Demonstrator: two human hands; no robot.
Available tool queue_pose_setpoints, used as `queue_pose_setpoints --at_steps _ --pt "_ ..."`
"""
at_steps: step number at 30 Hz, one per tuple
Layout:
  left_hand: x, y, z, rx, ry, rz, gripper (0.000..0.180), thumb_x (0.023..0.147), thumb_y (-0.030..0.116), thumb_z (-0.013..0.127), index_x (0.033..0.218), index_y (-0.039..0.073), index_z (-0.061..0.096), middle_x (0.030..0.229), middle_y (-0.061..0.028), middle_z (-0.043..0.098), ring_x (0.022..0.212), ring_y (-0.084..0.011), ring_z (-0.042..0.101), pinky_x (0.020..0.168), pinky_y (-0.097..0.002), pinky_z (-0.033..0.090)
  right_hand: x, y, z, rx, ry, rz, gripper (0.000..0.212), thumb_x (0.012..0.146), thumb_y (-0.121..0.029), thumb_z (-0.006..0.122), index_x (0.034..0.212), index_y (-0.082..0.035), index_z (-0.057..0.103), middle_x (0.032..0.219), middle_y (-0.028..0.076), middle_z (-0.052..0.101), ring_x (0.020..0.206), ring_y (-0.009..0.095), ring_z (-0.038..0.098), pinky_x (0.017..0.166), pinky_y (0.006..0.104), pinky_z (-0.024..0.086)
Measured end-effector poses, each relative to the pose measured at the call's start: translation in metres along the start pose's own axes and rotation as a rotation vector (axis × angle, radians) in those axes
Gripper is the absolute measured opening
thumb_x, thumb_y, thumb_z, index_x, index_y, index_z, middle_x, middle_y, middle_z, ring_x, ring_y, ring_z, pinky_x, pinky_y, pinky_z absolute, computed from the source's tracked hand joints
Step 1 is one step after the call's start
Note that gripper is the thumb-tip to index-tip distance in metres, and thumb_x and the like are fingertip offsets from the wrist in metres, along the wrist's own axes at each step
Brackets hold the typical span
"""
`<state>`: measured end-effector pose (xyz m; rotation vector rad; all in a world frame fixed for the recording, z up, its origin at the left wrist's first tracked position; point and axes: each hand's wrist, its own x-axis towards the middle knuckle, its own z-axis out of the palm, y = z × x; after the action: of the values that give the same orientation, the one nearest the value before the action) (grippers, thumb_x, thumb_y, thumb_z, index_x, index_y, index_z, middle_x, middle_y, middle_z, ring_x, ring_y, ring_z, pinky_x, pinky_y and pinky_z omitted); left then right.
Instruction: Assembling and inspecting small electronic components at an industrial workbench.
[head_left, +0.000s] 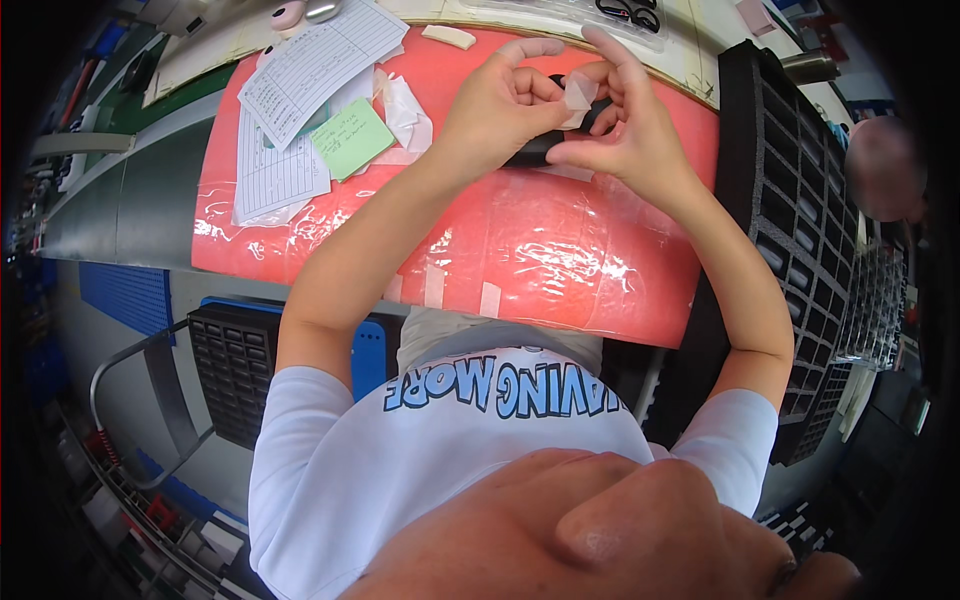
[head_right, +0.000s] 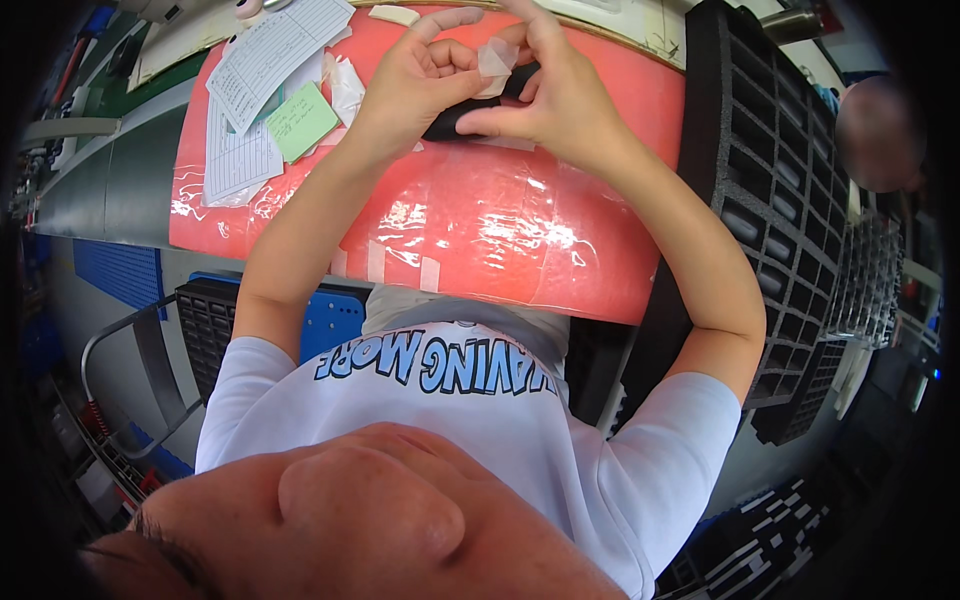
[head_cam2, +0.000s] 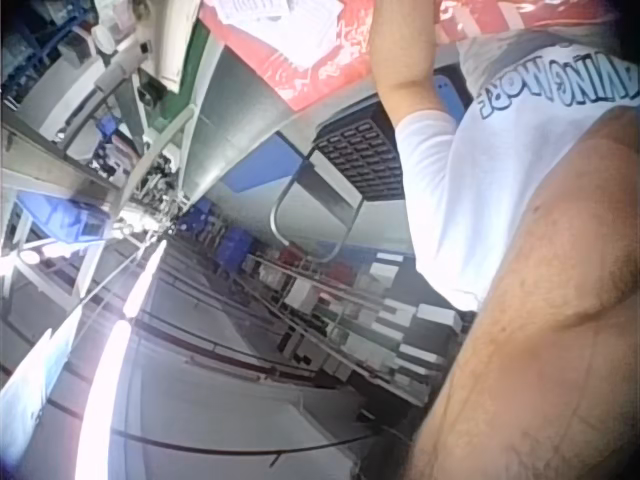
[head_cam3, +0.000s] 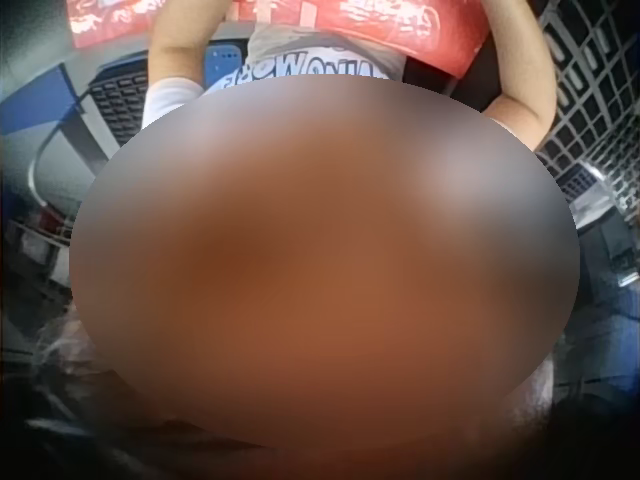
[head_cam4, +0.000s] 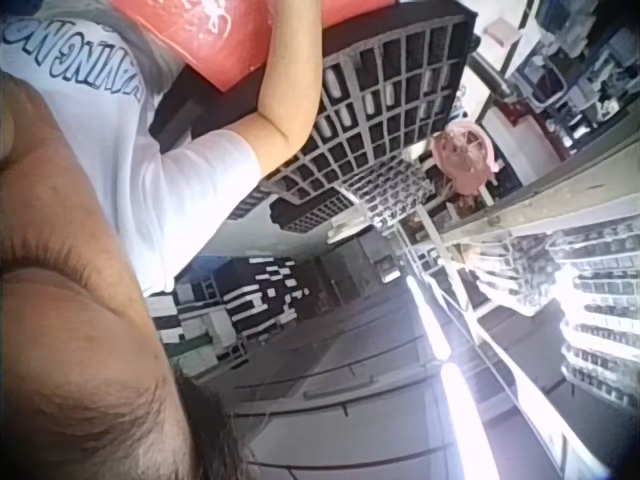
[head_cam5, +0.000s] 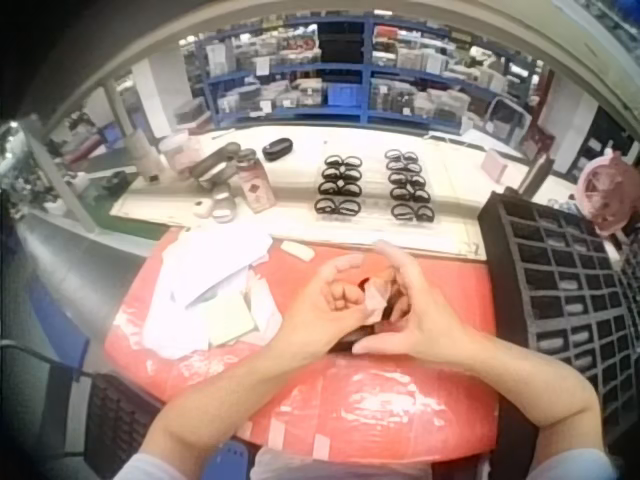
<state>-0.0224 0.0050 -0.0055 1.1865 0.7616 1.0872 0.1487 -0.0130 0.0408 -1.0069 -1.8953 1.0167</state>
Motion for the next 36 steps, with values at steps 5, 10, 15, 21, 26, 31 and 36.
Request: queue_pose_setpoints --at_steps 5,10,15,21,26,31,36 --pt "0.001 0.003 -0.001 0.002 -0.019 -0.01 0.058 0.08 0.0 0.067 0.131 -0.002 0.04 0.085 -0.0065 0.062 0.077 -0.01 0.062 0.07 -0.0224 0.05 0.001 0.011 -0.004 0.031 0.009 0.07 0.075 0.081 0.0 0.069 0.144 -0.007 0.029 0.102 0.006 0.059 0.085 0.01 0.057 0.07 0.0212 0.046" --pt "-0.002 0.006 0.0 -0.017 -0.023 -0.013 0.058 0.08 0.0 0.066 0.132 -0.003 0.039 0.085 -0.0066 0.062 0.077 -0.01 0.062 0.069 -0.0222 0.05 0.005 0.026 -0.019 0.212 0.03 0.167 0.064 0.088 -0.004 0.062 0.143 -0.006 0.03 0.098 0.005 0.06 0.084 0.01 0.056 0.069 0.0212 0.045" --pt "0.001 0.002 0.0 0.0 -0.027 -0.026 0.059 0.08 0.0 0.066 0.132 -0.003 0.039 0.085 -0.0069 0.063 0.076 -0.0103 0.062 0.069 -0.0217 0.049 0.002 0.015 -0.011 0.251 0.066 0.157 0.066 0.087 -0.003 0.062 0.143 -0.006 0.029 0.098 0.005 0.06 0.084 0.01 0.057 0.068 0.021 0.045" --pt "-0.001 0.004 -0.004 -0.059 -0.041 -0.093 0.061 0.079 0.001 0.067 0.132 -0.004 0.038 0.083 -0.0067 0.063 0.077 -0.0102 0.062 0.07 -0.0221 0.049 0.0 -0.001 -0.001 -0.081 -0.016 0.107 0.073 0.082 0.003 0.065 0.145 -0.006 0.028 0.099 0.007 0.058 0.089 0.01 0.057 0.069 0.0208 0.045" --pt "-0.001 0.004 -0.002 0.019 -0.037 -0.053 0.061 0.08 0.001 0.067 0.132 -0.005 0.038 0.083 -0.0069 0.063 0.078 -0.0109 0.063 0.071 -0.0221 0.05 0.002 0.018 -0.008 0.223 -0.023 0.144 0.067 0.086 0.002 0.062 0.144 -0.006 0.029 0.095 0.005 0.058 0.087 0.009 0.057 0.072 0.0214 0.045" --pt "0.0 0.001 0.0 -0.029 -0.072 -0.084 0.06 0.08 0.0 0.067 0.132 -0.005 0.038 0.084 -0.0066 0.063 0.079 -0.0111 0.063 0.072 -0.0221 0.05 0.001 0.025 -0.017 0.198 -0.03 0.156 0.059 0.089 -0.001 0.059 0.142 -0.006 0.032 0.091 0.004 0.059 0.085 0.009 0.057 0.074 0.0221 0.047" --pt "0.002 0.002 -0.002 -0.056 -0.059 -0.065 0.059 0.08 -0.001 0.066 0.132 -0.004 0.038 0.086 -0.0071 0.063 0.08 -0.0117 0.063 0.072 -0.0227 0.051 0.006 0.02 -0.018 0.298 0.011 0.256 0.055 0.09 -0.003 0.058 0.14 -0.005 0.035 0.088 0.005 0.06 0.08 0.01 0.059 0.073 0.0226 0.049"
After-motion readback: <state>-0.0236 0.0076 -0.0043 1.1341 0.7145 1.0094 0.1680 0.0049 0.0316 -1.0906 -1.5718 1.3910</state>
